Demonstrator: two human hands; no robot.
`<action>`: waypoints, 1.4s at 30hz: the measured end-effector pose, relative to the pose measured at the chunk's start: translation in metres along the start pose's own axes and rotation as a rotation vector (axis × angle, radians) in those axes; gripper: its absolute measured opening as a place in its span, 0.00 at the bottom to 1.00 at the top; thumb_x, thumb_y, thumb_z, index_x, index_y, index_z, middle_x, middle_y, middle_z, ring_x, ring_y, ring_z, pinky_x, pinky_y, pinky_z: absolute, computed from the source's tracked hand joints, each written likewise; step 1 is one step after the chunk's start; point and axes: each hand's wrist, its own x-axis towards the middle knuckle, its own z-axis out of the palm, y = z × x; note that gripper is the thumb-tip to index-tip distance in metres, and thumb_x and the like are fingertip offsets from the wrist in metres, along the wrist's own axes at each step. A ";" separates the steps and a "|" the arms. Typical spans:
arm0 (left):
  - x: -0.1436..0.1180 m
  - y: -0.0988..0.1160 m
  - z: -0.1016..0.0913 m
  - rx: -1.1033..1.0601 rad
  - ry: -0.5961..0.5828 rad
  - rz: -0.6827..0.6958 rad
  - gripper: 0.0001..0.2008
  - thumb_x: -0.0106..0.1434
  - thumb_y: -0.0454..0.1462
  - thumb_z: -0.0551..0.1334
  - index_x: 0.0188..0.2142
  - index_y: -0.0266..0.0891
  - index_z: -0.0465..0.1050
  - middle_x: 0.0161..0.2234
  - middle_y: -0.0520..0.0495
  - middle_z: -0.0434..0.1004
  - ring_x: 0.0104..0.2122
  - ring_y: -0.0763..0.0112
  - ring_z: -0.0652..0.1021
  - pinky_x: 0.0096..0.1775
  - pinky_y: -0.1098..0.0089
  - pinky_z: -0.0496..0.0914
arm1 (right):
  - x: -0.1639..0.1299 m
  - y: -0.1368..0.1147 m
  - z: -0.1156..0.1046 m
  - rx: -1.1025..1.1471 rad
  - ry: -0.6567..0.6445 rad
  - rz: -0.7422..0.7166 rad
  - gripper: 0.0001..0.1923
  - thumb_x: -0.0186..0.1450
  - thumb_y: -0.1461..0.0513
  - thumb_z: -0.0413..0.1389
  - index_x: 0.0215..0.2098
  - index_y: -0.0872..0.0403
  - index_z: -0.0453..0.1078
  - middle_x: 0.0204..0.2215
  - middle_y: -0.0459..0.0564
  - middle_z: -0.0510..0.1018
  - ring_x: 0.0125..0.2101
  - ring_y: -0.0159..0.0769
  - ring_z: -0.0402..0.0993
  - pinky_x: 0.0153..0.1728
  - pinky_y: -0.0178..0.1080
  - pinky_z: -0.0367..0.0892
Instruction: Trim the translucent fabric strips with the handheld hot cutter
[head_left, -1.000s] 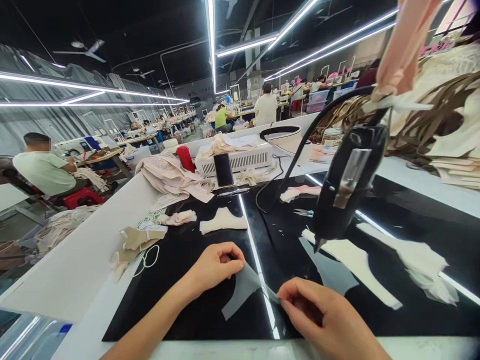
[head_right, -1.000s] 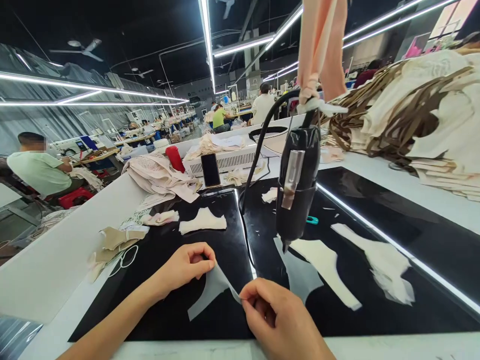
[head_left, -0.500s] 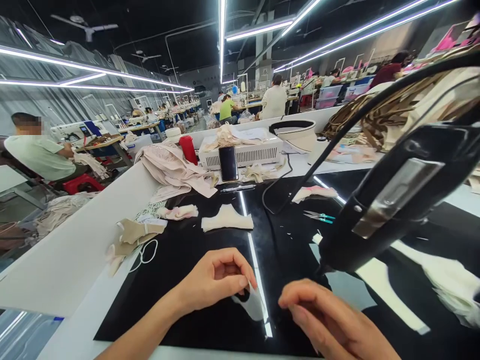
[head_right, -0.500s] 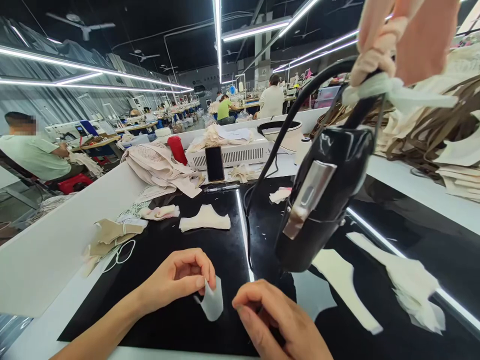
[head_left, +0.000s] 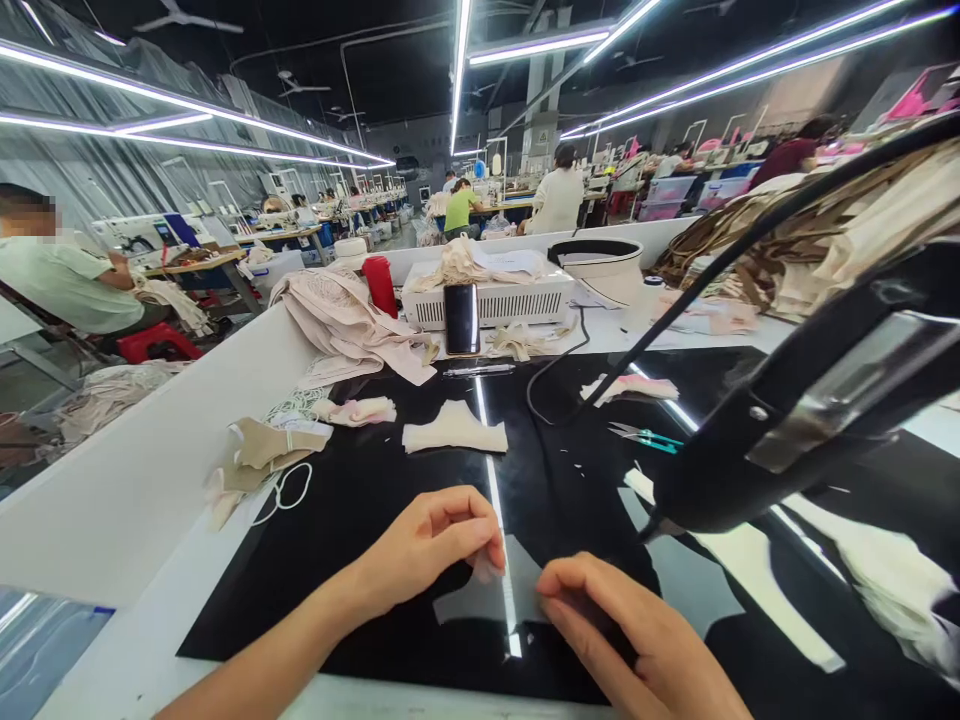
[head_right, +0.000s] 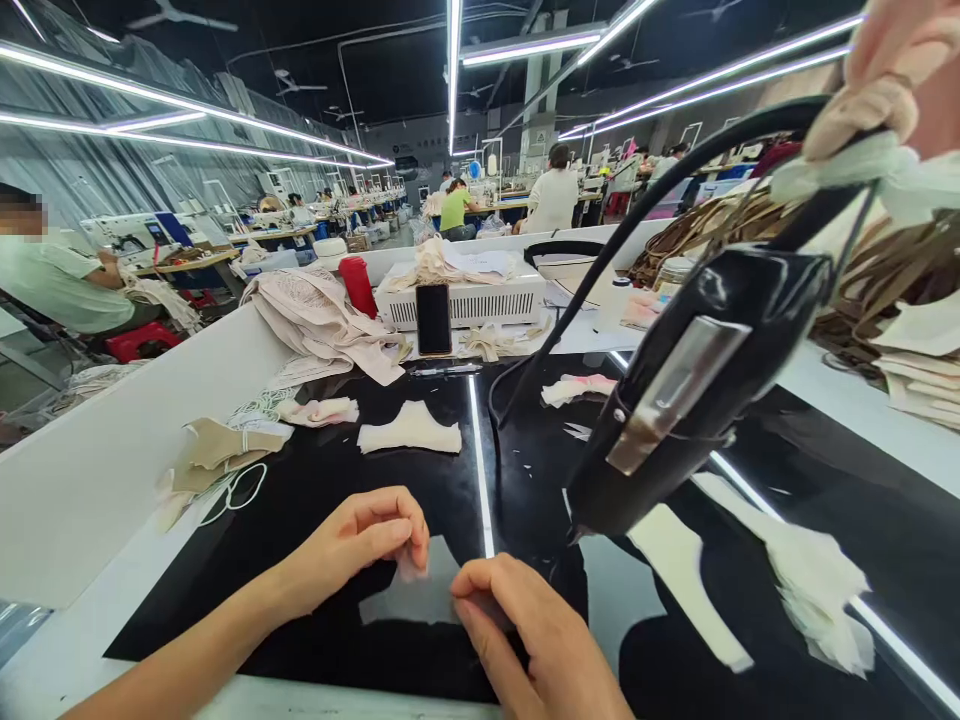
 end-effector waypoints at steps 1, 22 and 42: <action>0.001 0.000 0.000 0.047 0.033 0.008 0.17 0.73 0.48 0.64 0.36 0.37 0.74 0.33 0.46 0.79 0.33 0.68 0.77 0.39 0.68 0.71 | 0.000 0.003 -0.002 -0.061 0.012 -0.046 0.11 0.78 0.59 0.52 0.40 0.44 0.75 0.31 0.42 0.80 0.28 0.34 0.76 0.32 0.34 0.73; -0.003 -0.033 -0.018 1.341 0.153 0.779 0.13 0.81 0.40 0.55 0.50 0.47 0.80 0.47 0.54 0.85 0.49 0.69 0.83 0.52 0.71 0.78 | -0.029 0.033 -0.087 -0.875 0.388 -0.302 0.14 0.83 0.58 0.46 0.48 0.47 0.74 0.37 0.47 0.86 0.35 0.36 0.84 0.37 0.36 0.77; -0.003 -0.067 -0.037 1.449 0.146 0.766 0.14 0.81 0.48 0.57 0.54 0.53 0.82 0.53 0.57 0.85 0.53 0.72 0.84 0.61 0.76 0.75 | 0.012 0.106 -0.158 -1.141 0.282 0.288 0.10 0.77 0.56 0.61 0.50 0.54 0.77 0.47 0.51 0.83 0.43 0.39 0.82 0.46 0.46 0.81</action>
